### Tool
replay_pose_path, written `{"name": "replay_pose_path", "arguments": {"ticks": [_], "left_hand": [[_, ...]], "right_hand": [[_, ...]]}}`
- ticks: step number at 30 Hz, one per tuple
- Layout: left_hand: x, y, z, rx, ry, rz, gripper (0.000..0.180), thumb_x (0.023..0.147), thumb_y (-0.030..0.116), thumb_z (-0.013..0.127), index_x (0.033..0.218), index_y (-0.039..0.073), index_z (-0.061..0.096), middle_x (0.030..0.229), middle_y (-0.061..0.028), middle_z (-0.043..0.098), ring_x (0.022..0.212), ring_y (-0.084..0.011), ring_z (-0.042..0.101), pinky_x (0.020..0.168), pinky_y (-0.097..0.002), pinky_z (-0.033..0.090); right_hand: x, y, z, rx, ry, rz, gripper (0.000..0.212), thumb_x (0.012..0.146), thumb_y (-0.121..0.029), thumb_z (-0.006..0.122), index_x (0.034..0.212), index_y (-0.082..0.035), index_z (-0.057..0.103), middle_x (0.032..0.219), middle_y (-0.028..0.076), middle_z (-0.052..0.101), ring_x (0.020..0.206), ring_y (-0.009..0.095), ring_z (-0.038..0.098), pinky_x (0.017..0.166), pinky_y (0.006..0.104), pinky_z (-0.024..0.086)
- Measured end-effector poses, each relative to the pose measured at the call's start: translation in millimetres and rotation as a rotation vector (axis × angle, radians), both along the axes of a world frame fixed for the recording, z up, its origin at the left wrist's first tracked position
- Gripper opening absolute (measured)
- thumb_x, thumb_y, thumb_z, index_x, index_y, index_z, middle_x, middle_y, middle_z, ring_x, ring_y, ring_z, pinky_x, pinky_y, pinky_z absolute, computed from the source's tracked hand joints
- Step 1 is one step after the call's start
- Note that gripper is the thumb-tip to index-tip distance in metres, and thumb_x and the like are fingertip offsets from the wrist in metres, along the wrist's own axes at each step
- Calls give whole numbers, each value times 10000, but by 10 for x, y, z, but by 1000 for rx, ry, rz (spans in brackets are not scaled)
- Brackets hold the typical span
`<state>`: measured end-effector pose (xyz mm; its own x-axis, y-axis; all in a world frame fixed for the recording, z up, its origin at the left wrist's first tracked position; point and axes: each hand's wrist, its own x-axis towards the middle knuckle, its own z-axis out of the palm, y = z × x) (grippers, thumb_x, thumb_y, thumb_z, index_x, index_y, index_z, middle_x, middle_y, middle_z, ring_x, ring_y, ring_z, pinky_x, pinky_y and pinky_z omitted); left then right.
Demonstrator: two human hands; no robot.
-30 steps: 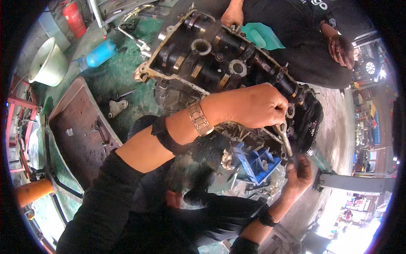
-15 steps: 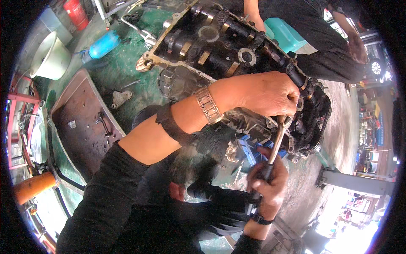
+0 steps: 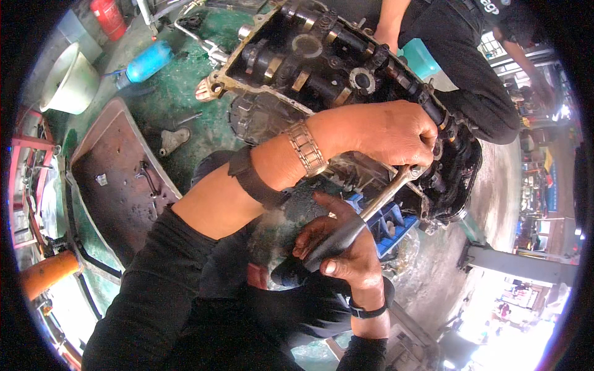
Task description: The person uses a ratchet wrench to tighten bolts on an engine block while another person assists by holding parts and using a separate wrench. The camera wearer repeatedly positions the ratchet, turns it, and repositions it across multiple bolt locations on the engine.
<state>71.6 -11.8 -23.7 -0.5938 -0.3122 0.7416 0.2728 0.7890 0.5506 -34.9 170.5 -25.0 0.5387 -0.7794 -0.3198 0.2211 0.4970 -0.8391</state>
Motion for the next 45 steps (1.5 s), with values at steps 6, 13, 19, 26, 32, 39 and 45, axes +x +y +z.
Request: {"name": "replay_pose_path", "arguments": {"ticks": [6,13,19,26,32,39,45], "left_hand": [[23,40,86,288,-74,1,227,875,202,628,800,-11,653,735,-155,657,657,-273,637,634,-372,509],[-7,25,92,337,-86,30,288,850,254,655,823,-32,664,746,-174,667,666,-272,644,651,-380,512],[-4,33,103,411,-137,62,289,805,261,686,867,-21,711,744,-122,698,668,-193,644,649,-328,494],[26,38,125,387,-101,18,297,802,270,697,860,-22,702,683,-75,658,617,-143,591,602,-301,469],[79,22,140,230,-209,42,256,893,257,627,867,4,654,800,-139,648,783,-271,631,756,-366,487],[41,57,144,382,-157,61,264,839,259,669,853,-5,673,747,-126,662,708,-232,634,688,-350,493],[45,59,182,393,-164,63,266,801,250,692,842,-14,696,736,-116,689,674,-191,649,650,-325,503]], "right_hand": [[-217,168,83,36,120,-78,1051,647,-226,911,1455,78,313,978,130,664,901,222,643,833,346,518],[-802,416,230,-192,456,-532,1024,542,-416,953,1297,99,490,794,23,603,588,110,536,508,232,389],[-1414,228,165,-696,612,-833,586,876,-336,753,1295,16,545,1044,112,667,632,54,531,509,171,404],[-1477,5,-43,-702,519,-1124,492,934,-258,672,1281,60,529,1067,157,632,819,171,591,685,276,494],[-1427,21,-73,-706,760,-1207,594,869,-364,732,1225,77,556,1055,170,642,797,201,601,622,289,488],[-1384,243,-63,-632,573,-833,513,866,-356,745,1172,23,584,854,114,663,526,119,547,453,234,423],[-874,270,-56,-456,425,-502,840,708,-472,853,1229,94,516,726,80,642,517,161,603,421,248,464]]}}
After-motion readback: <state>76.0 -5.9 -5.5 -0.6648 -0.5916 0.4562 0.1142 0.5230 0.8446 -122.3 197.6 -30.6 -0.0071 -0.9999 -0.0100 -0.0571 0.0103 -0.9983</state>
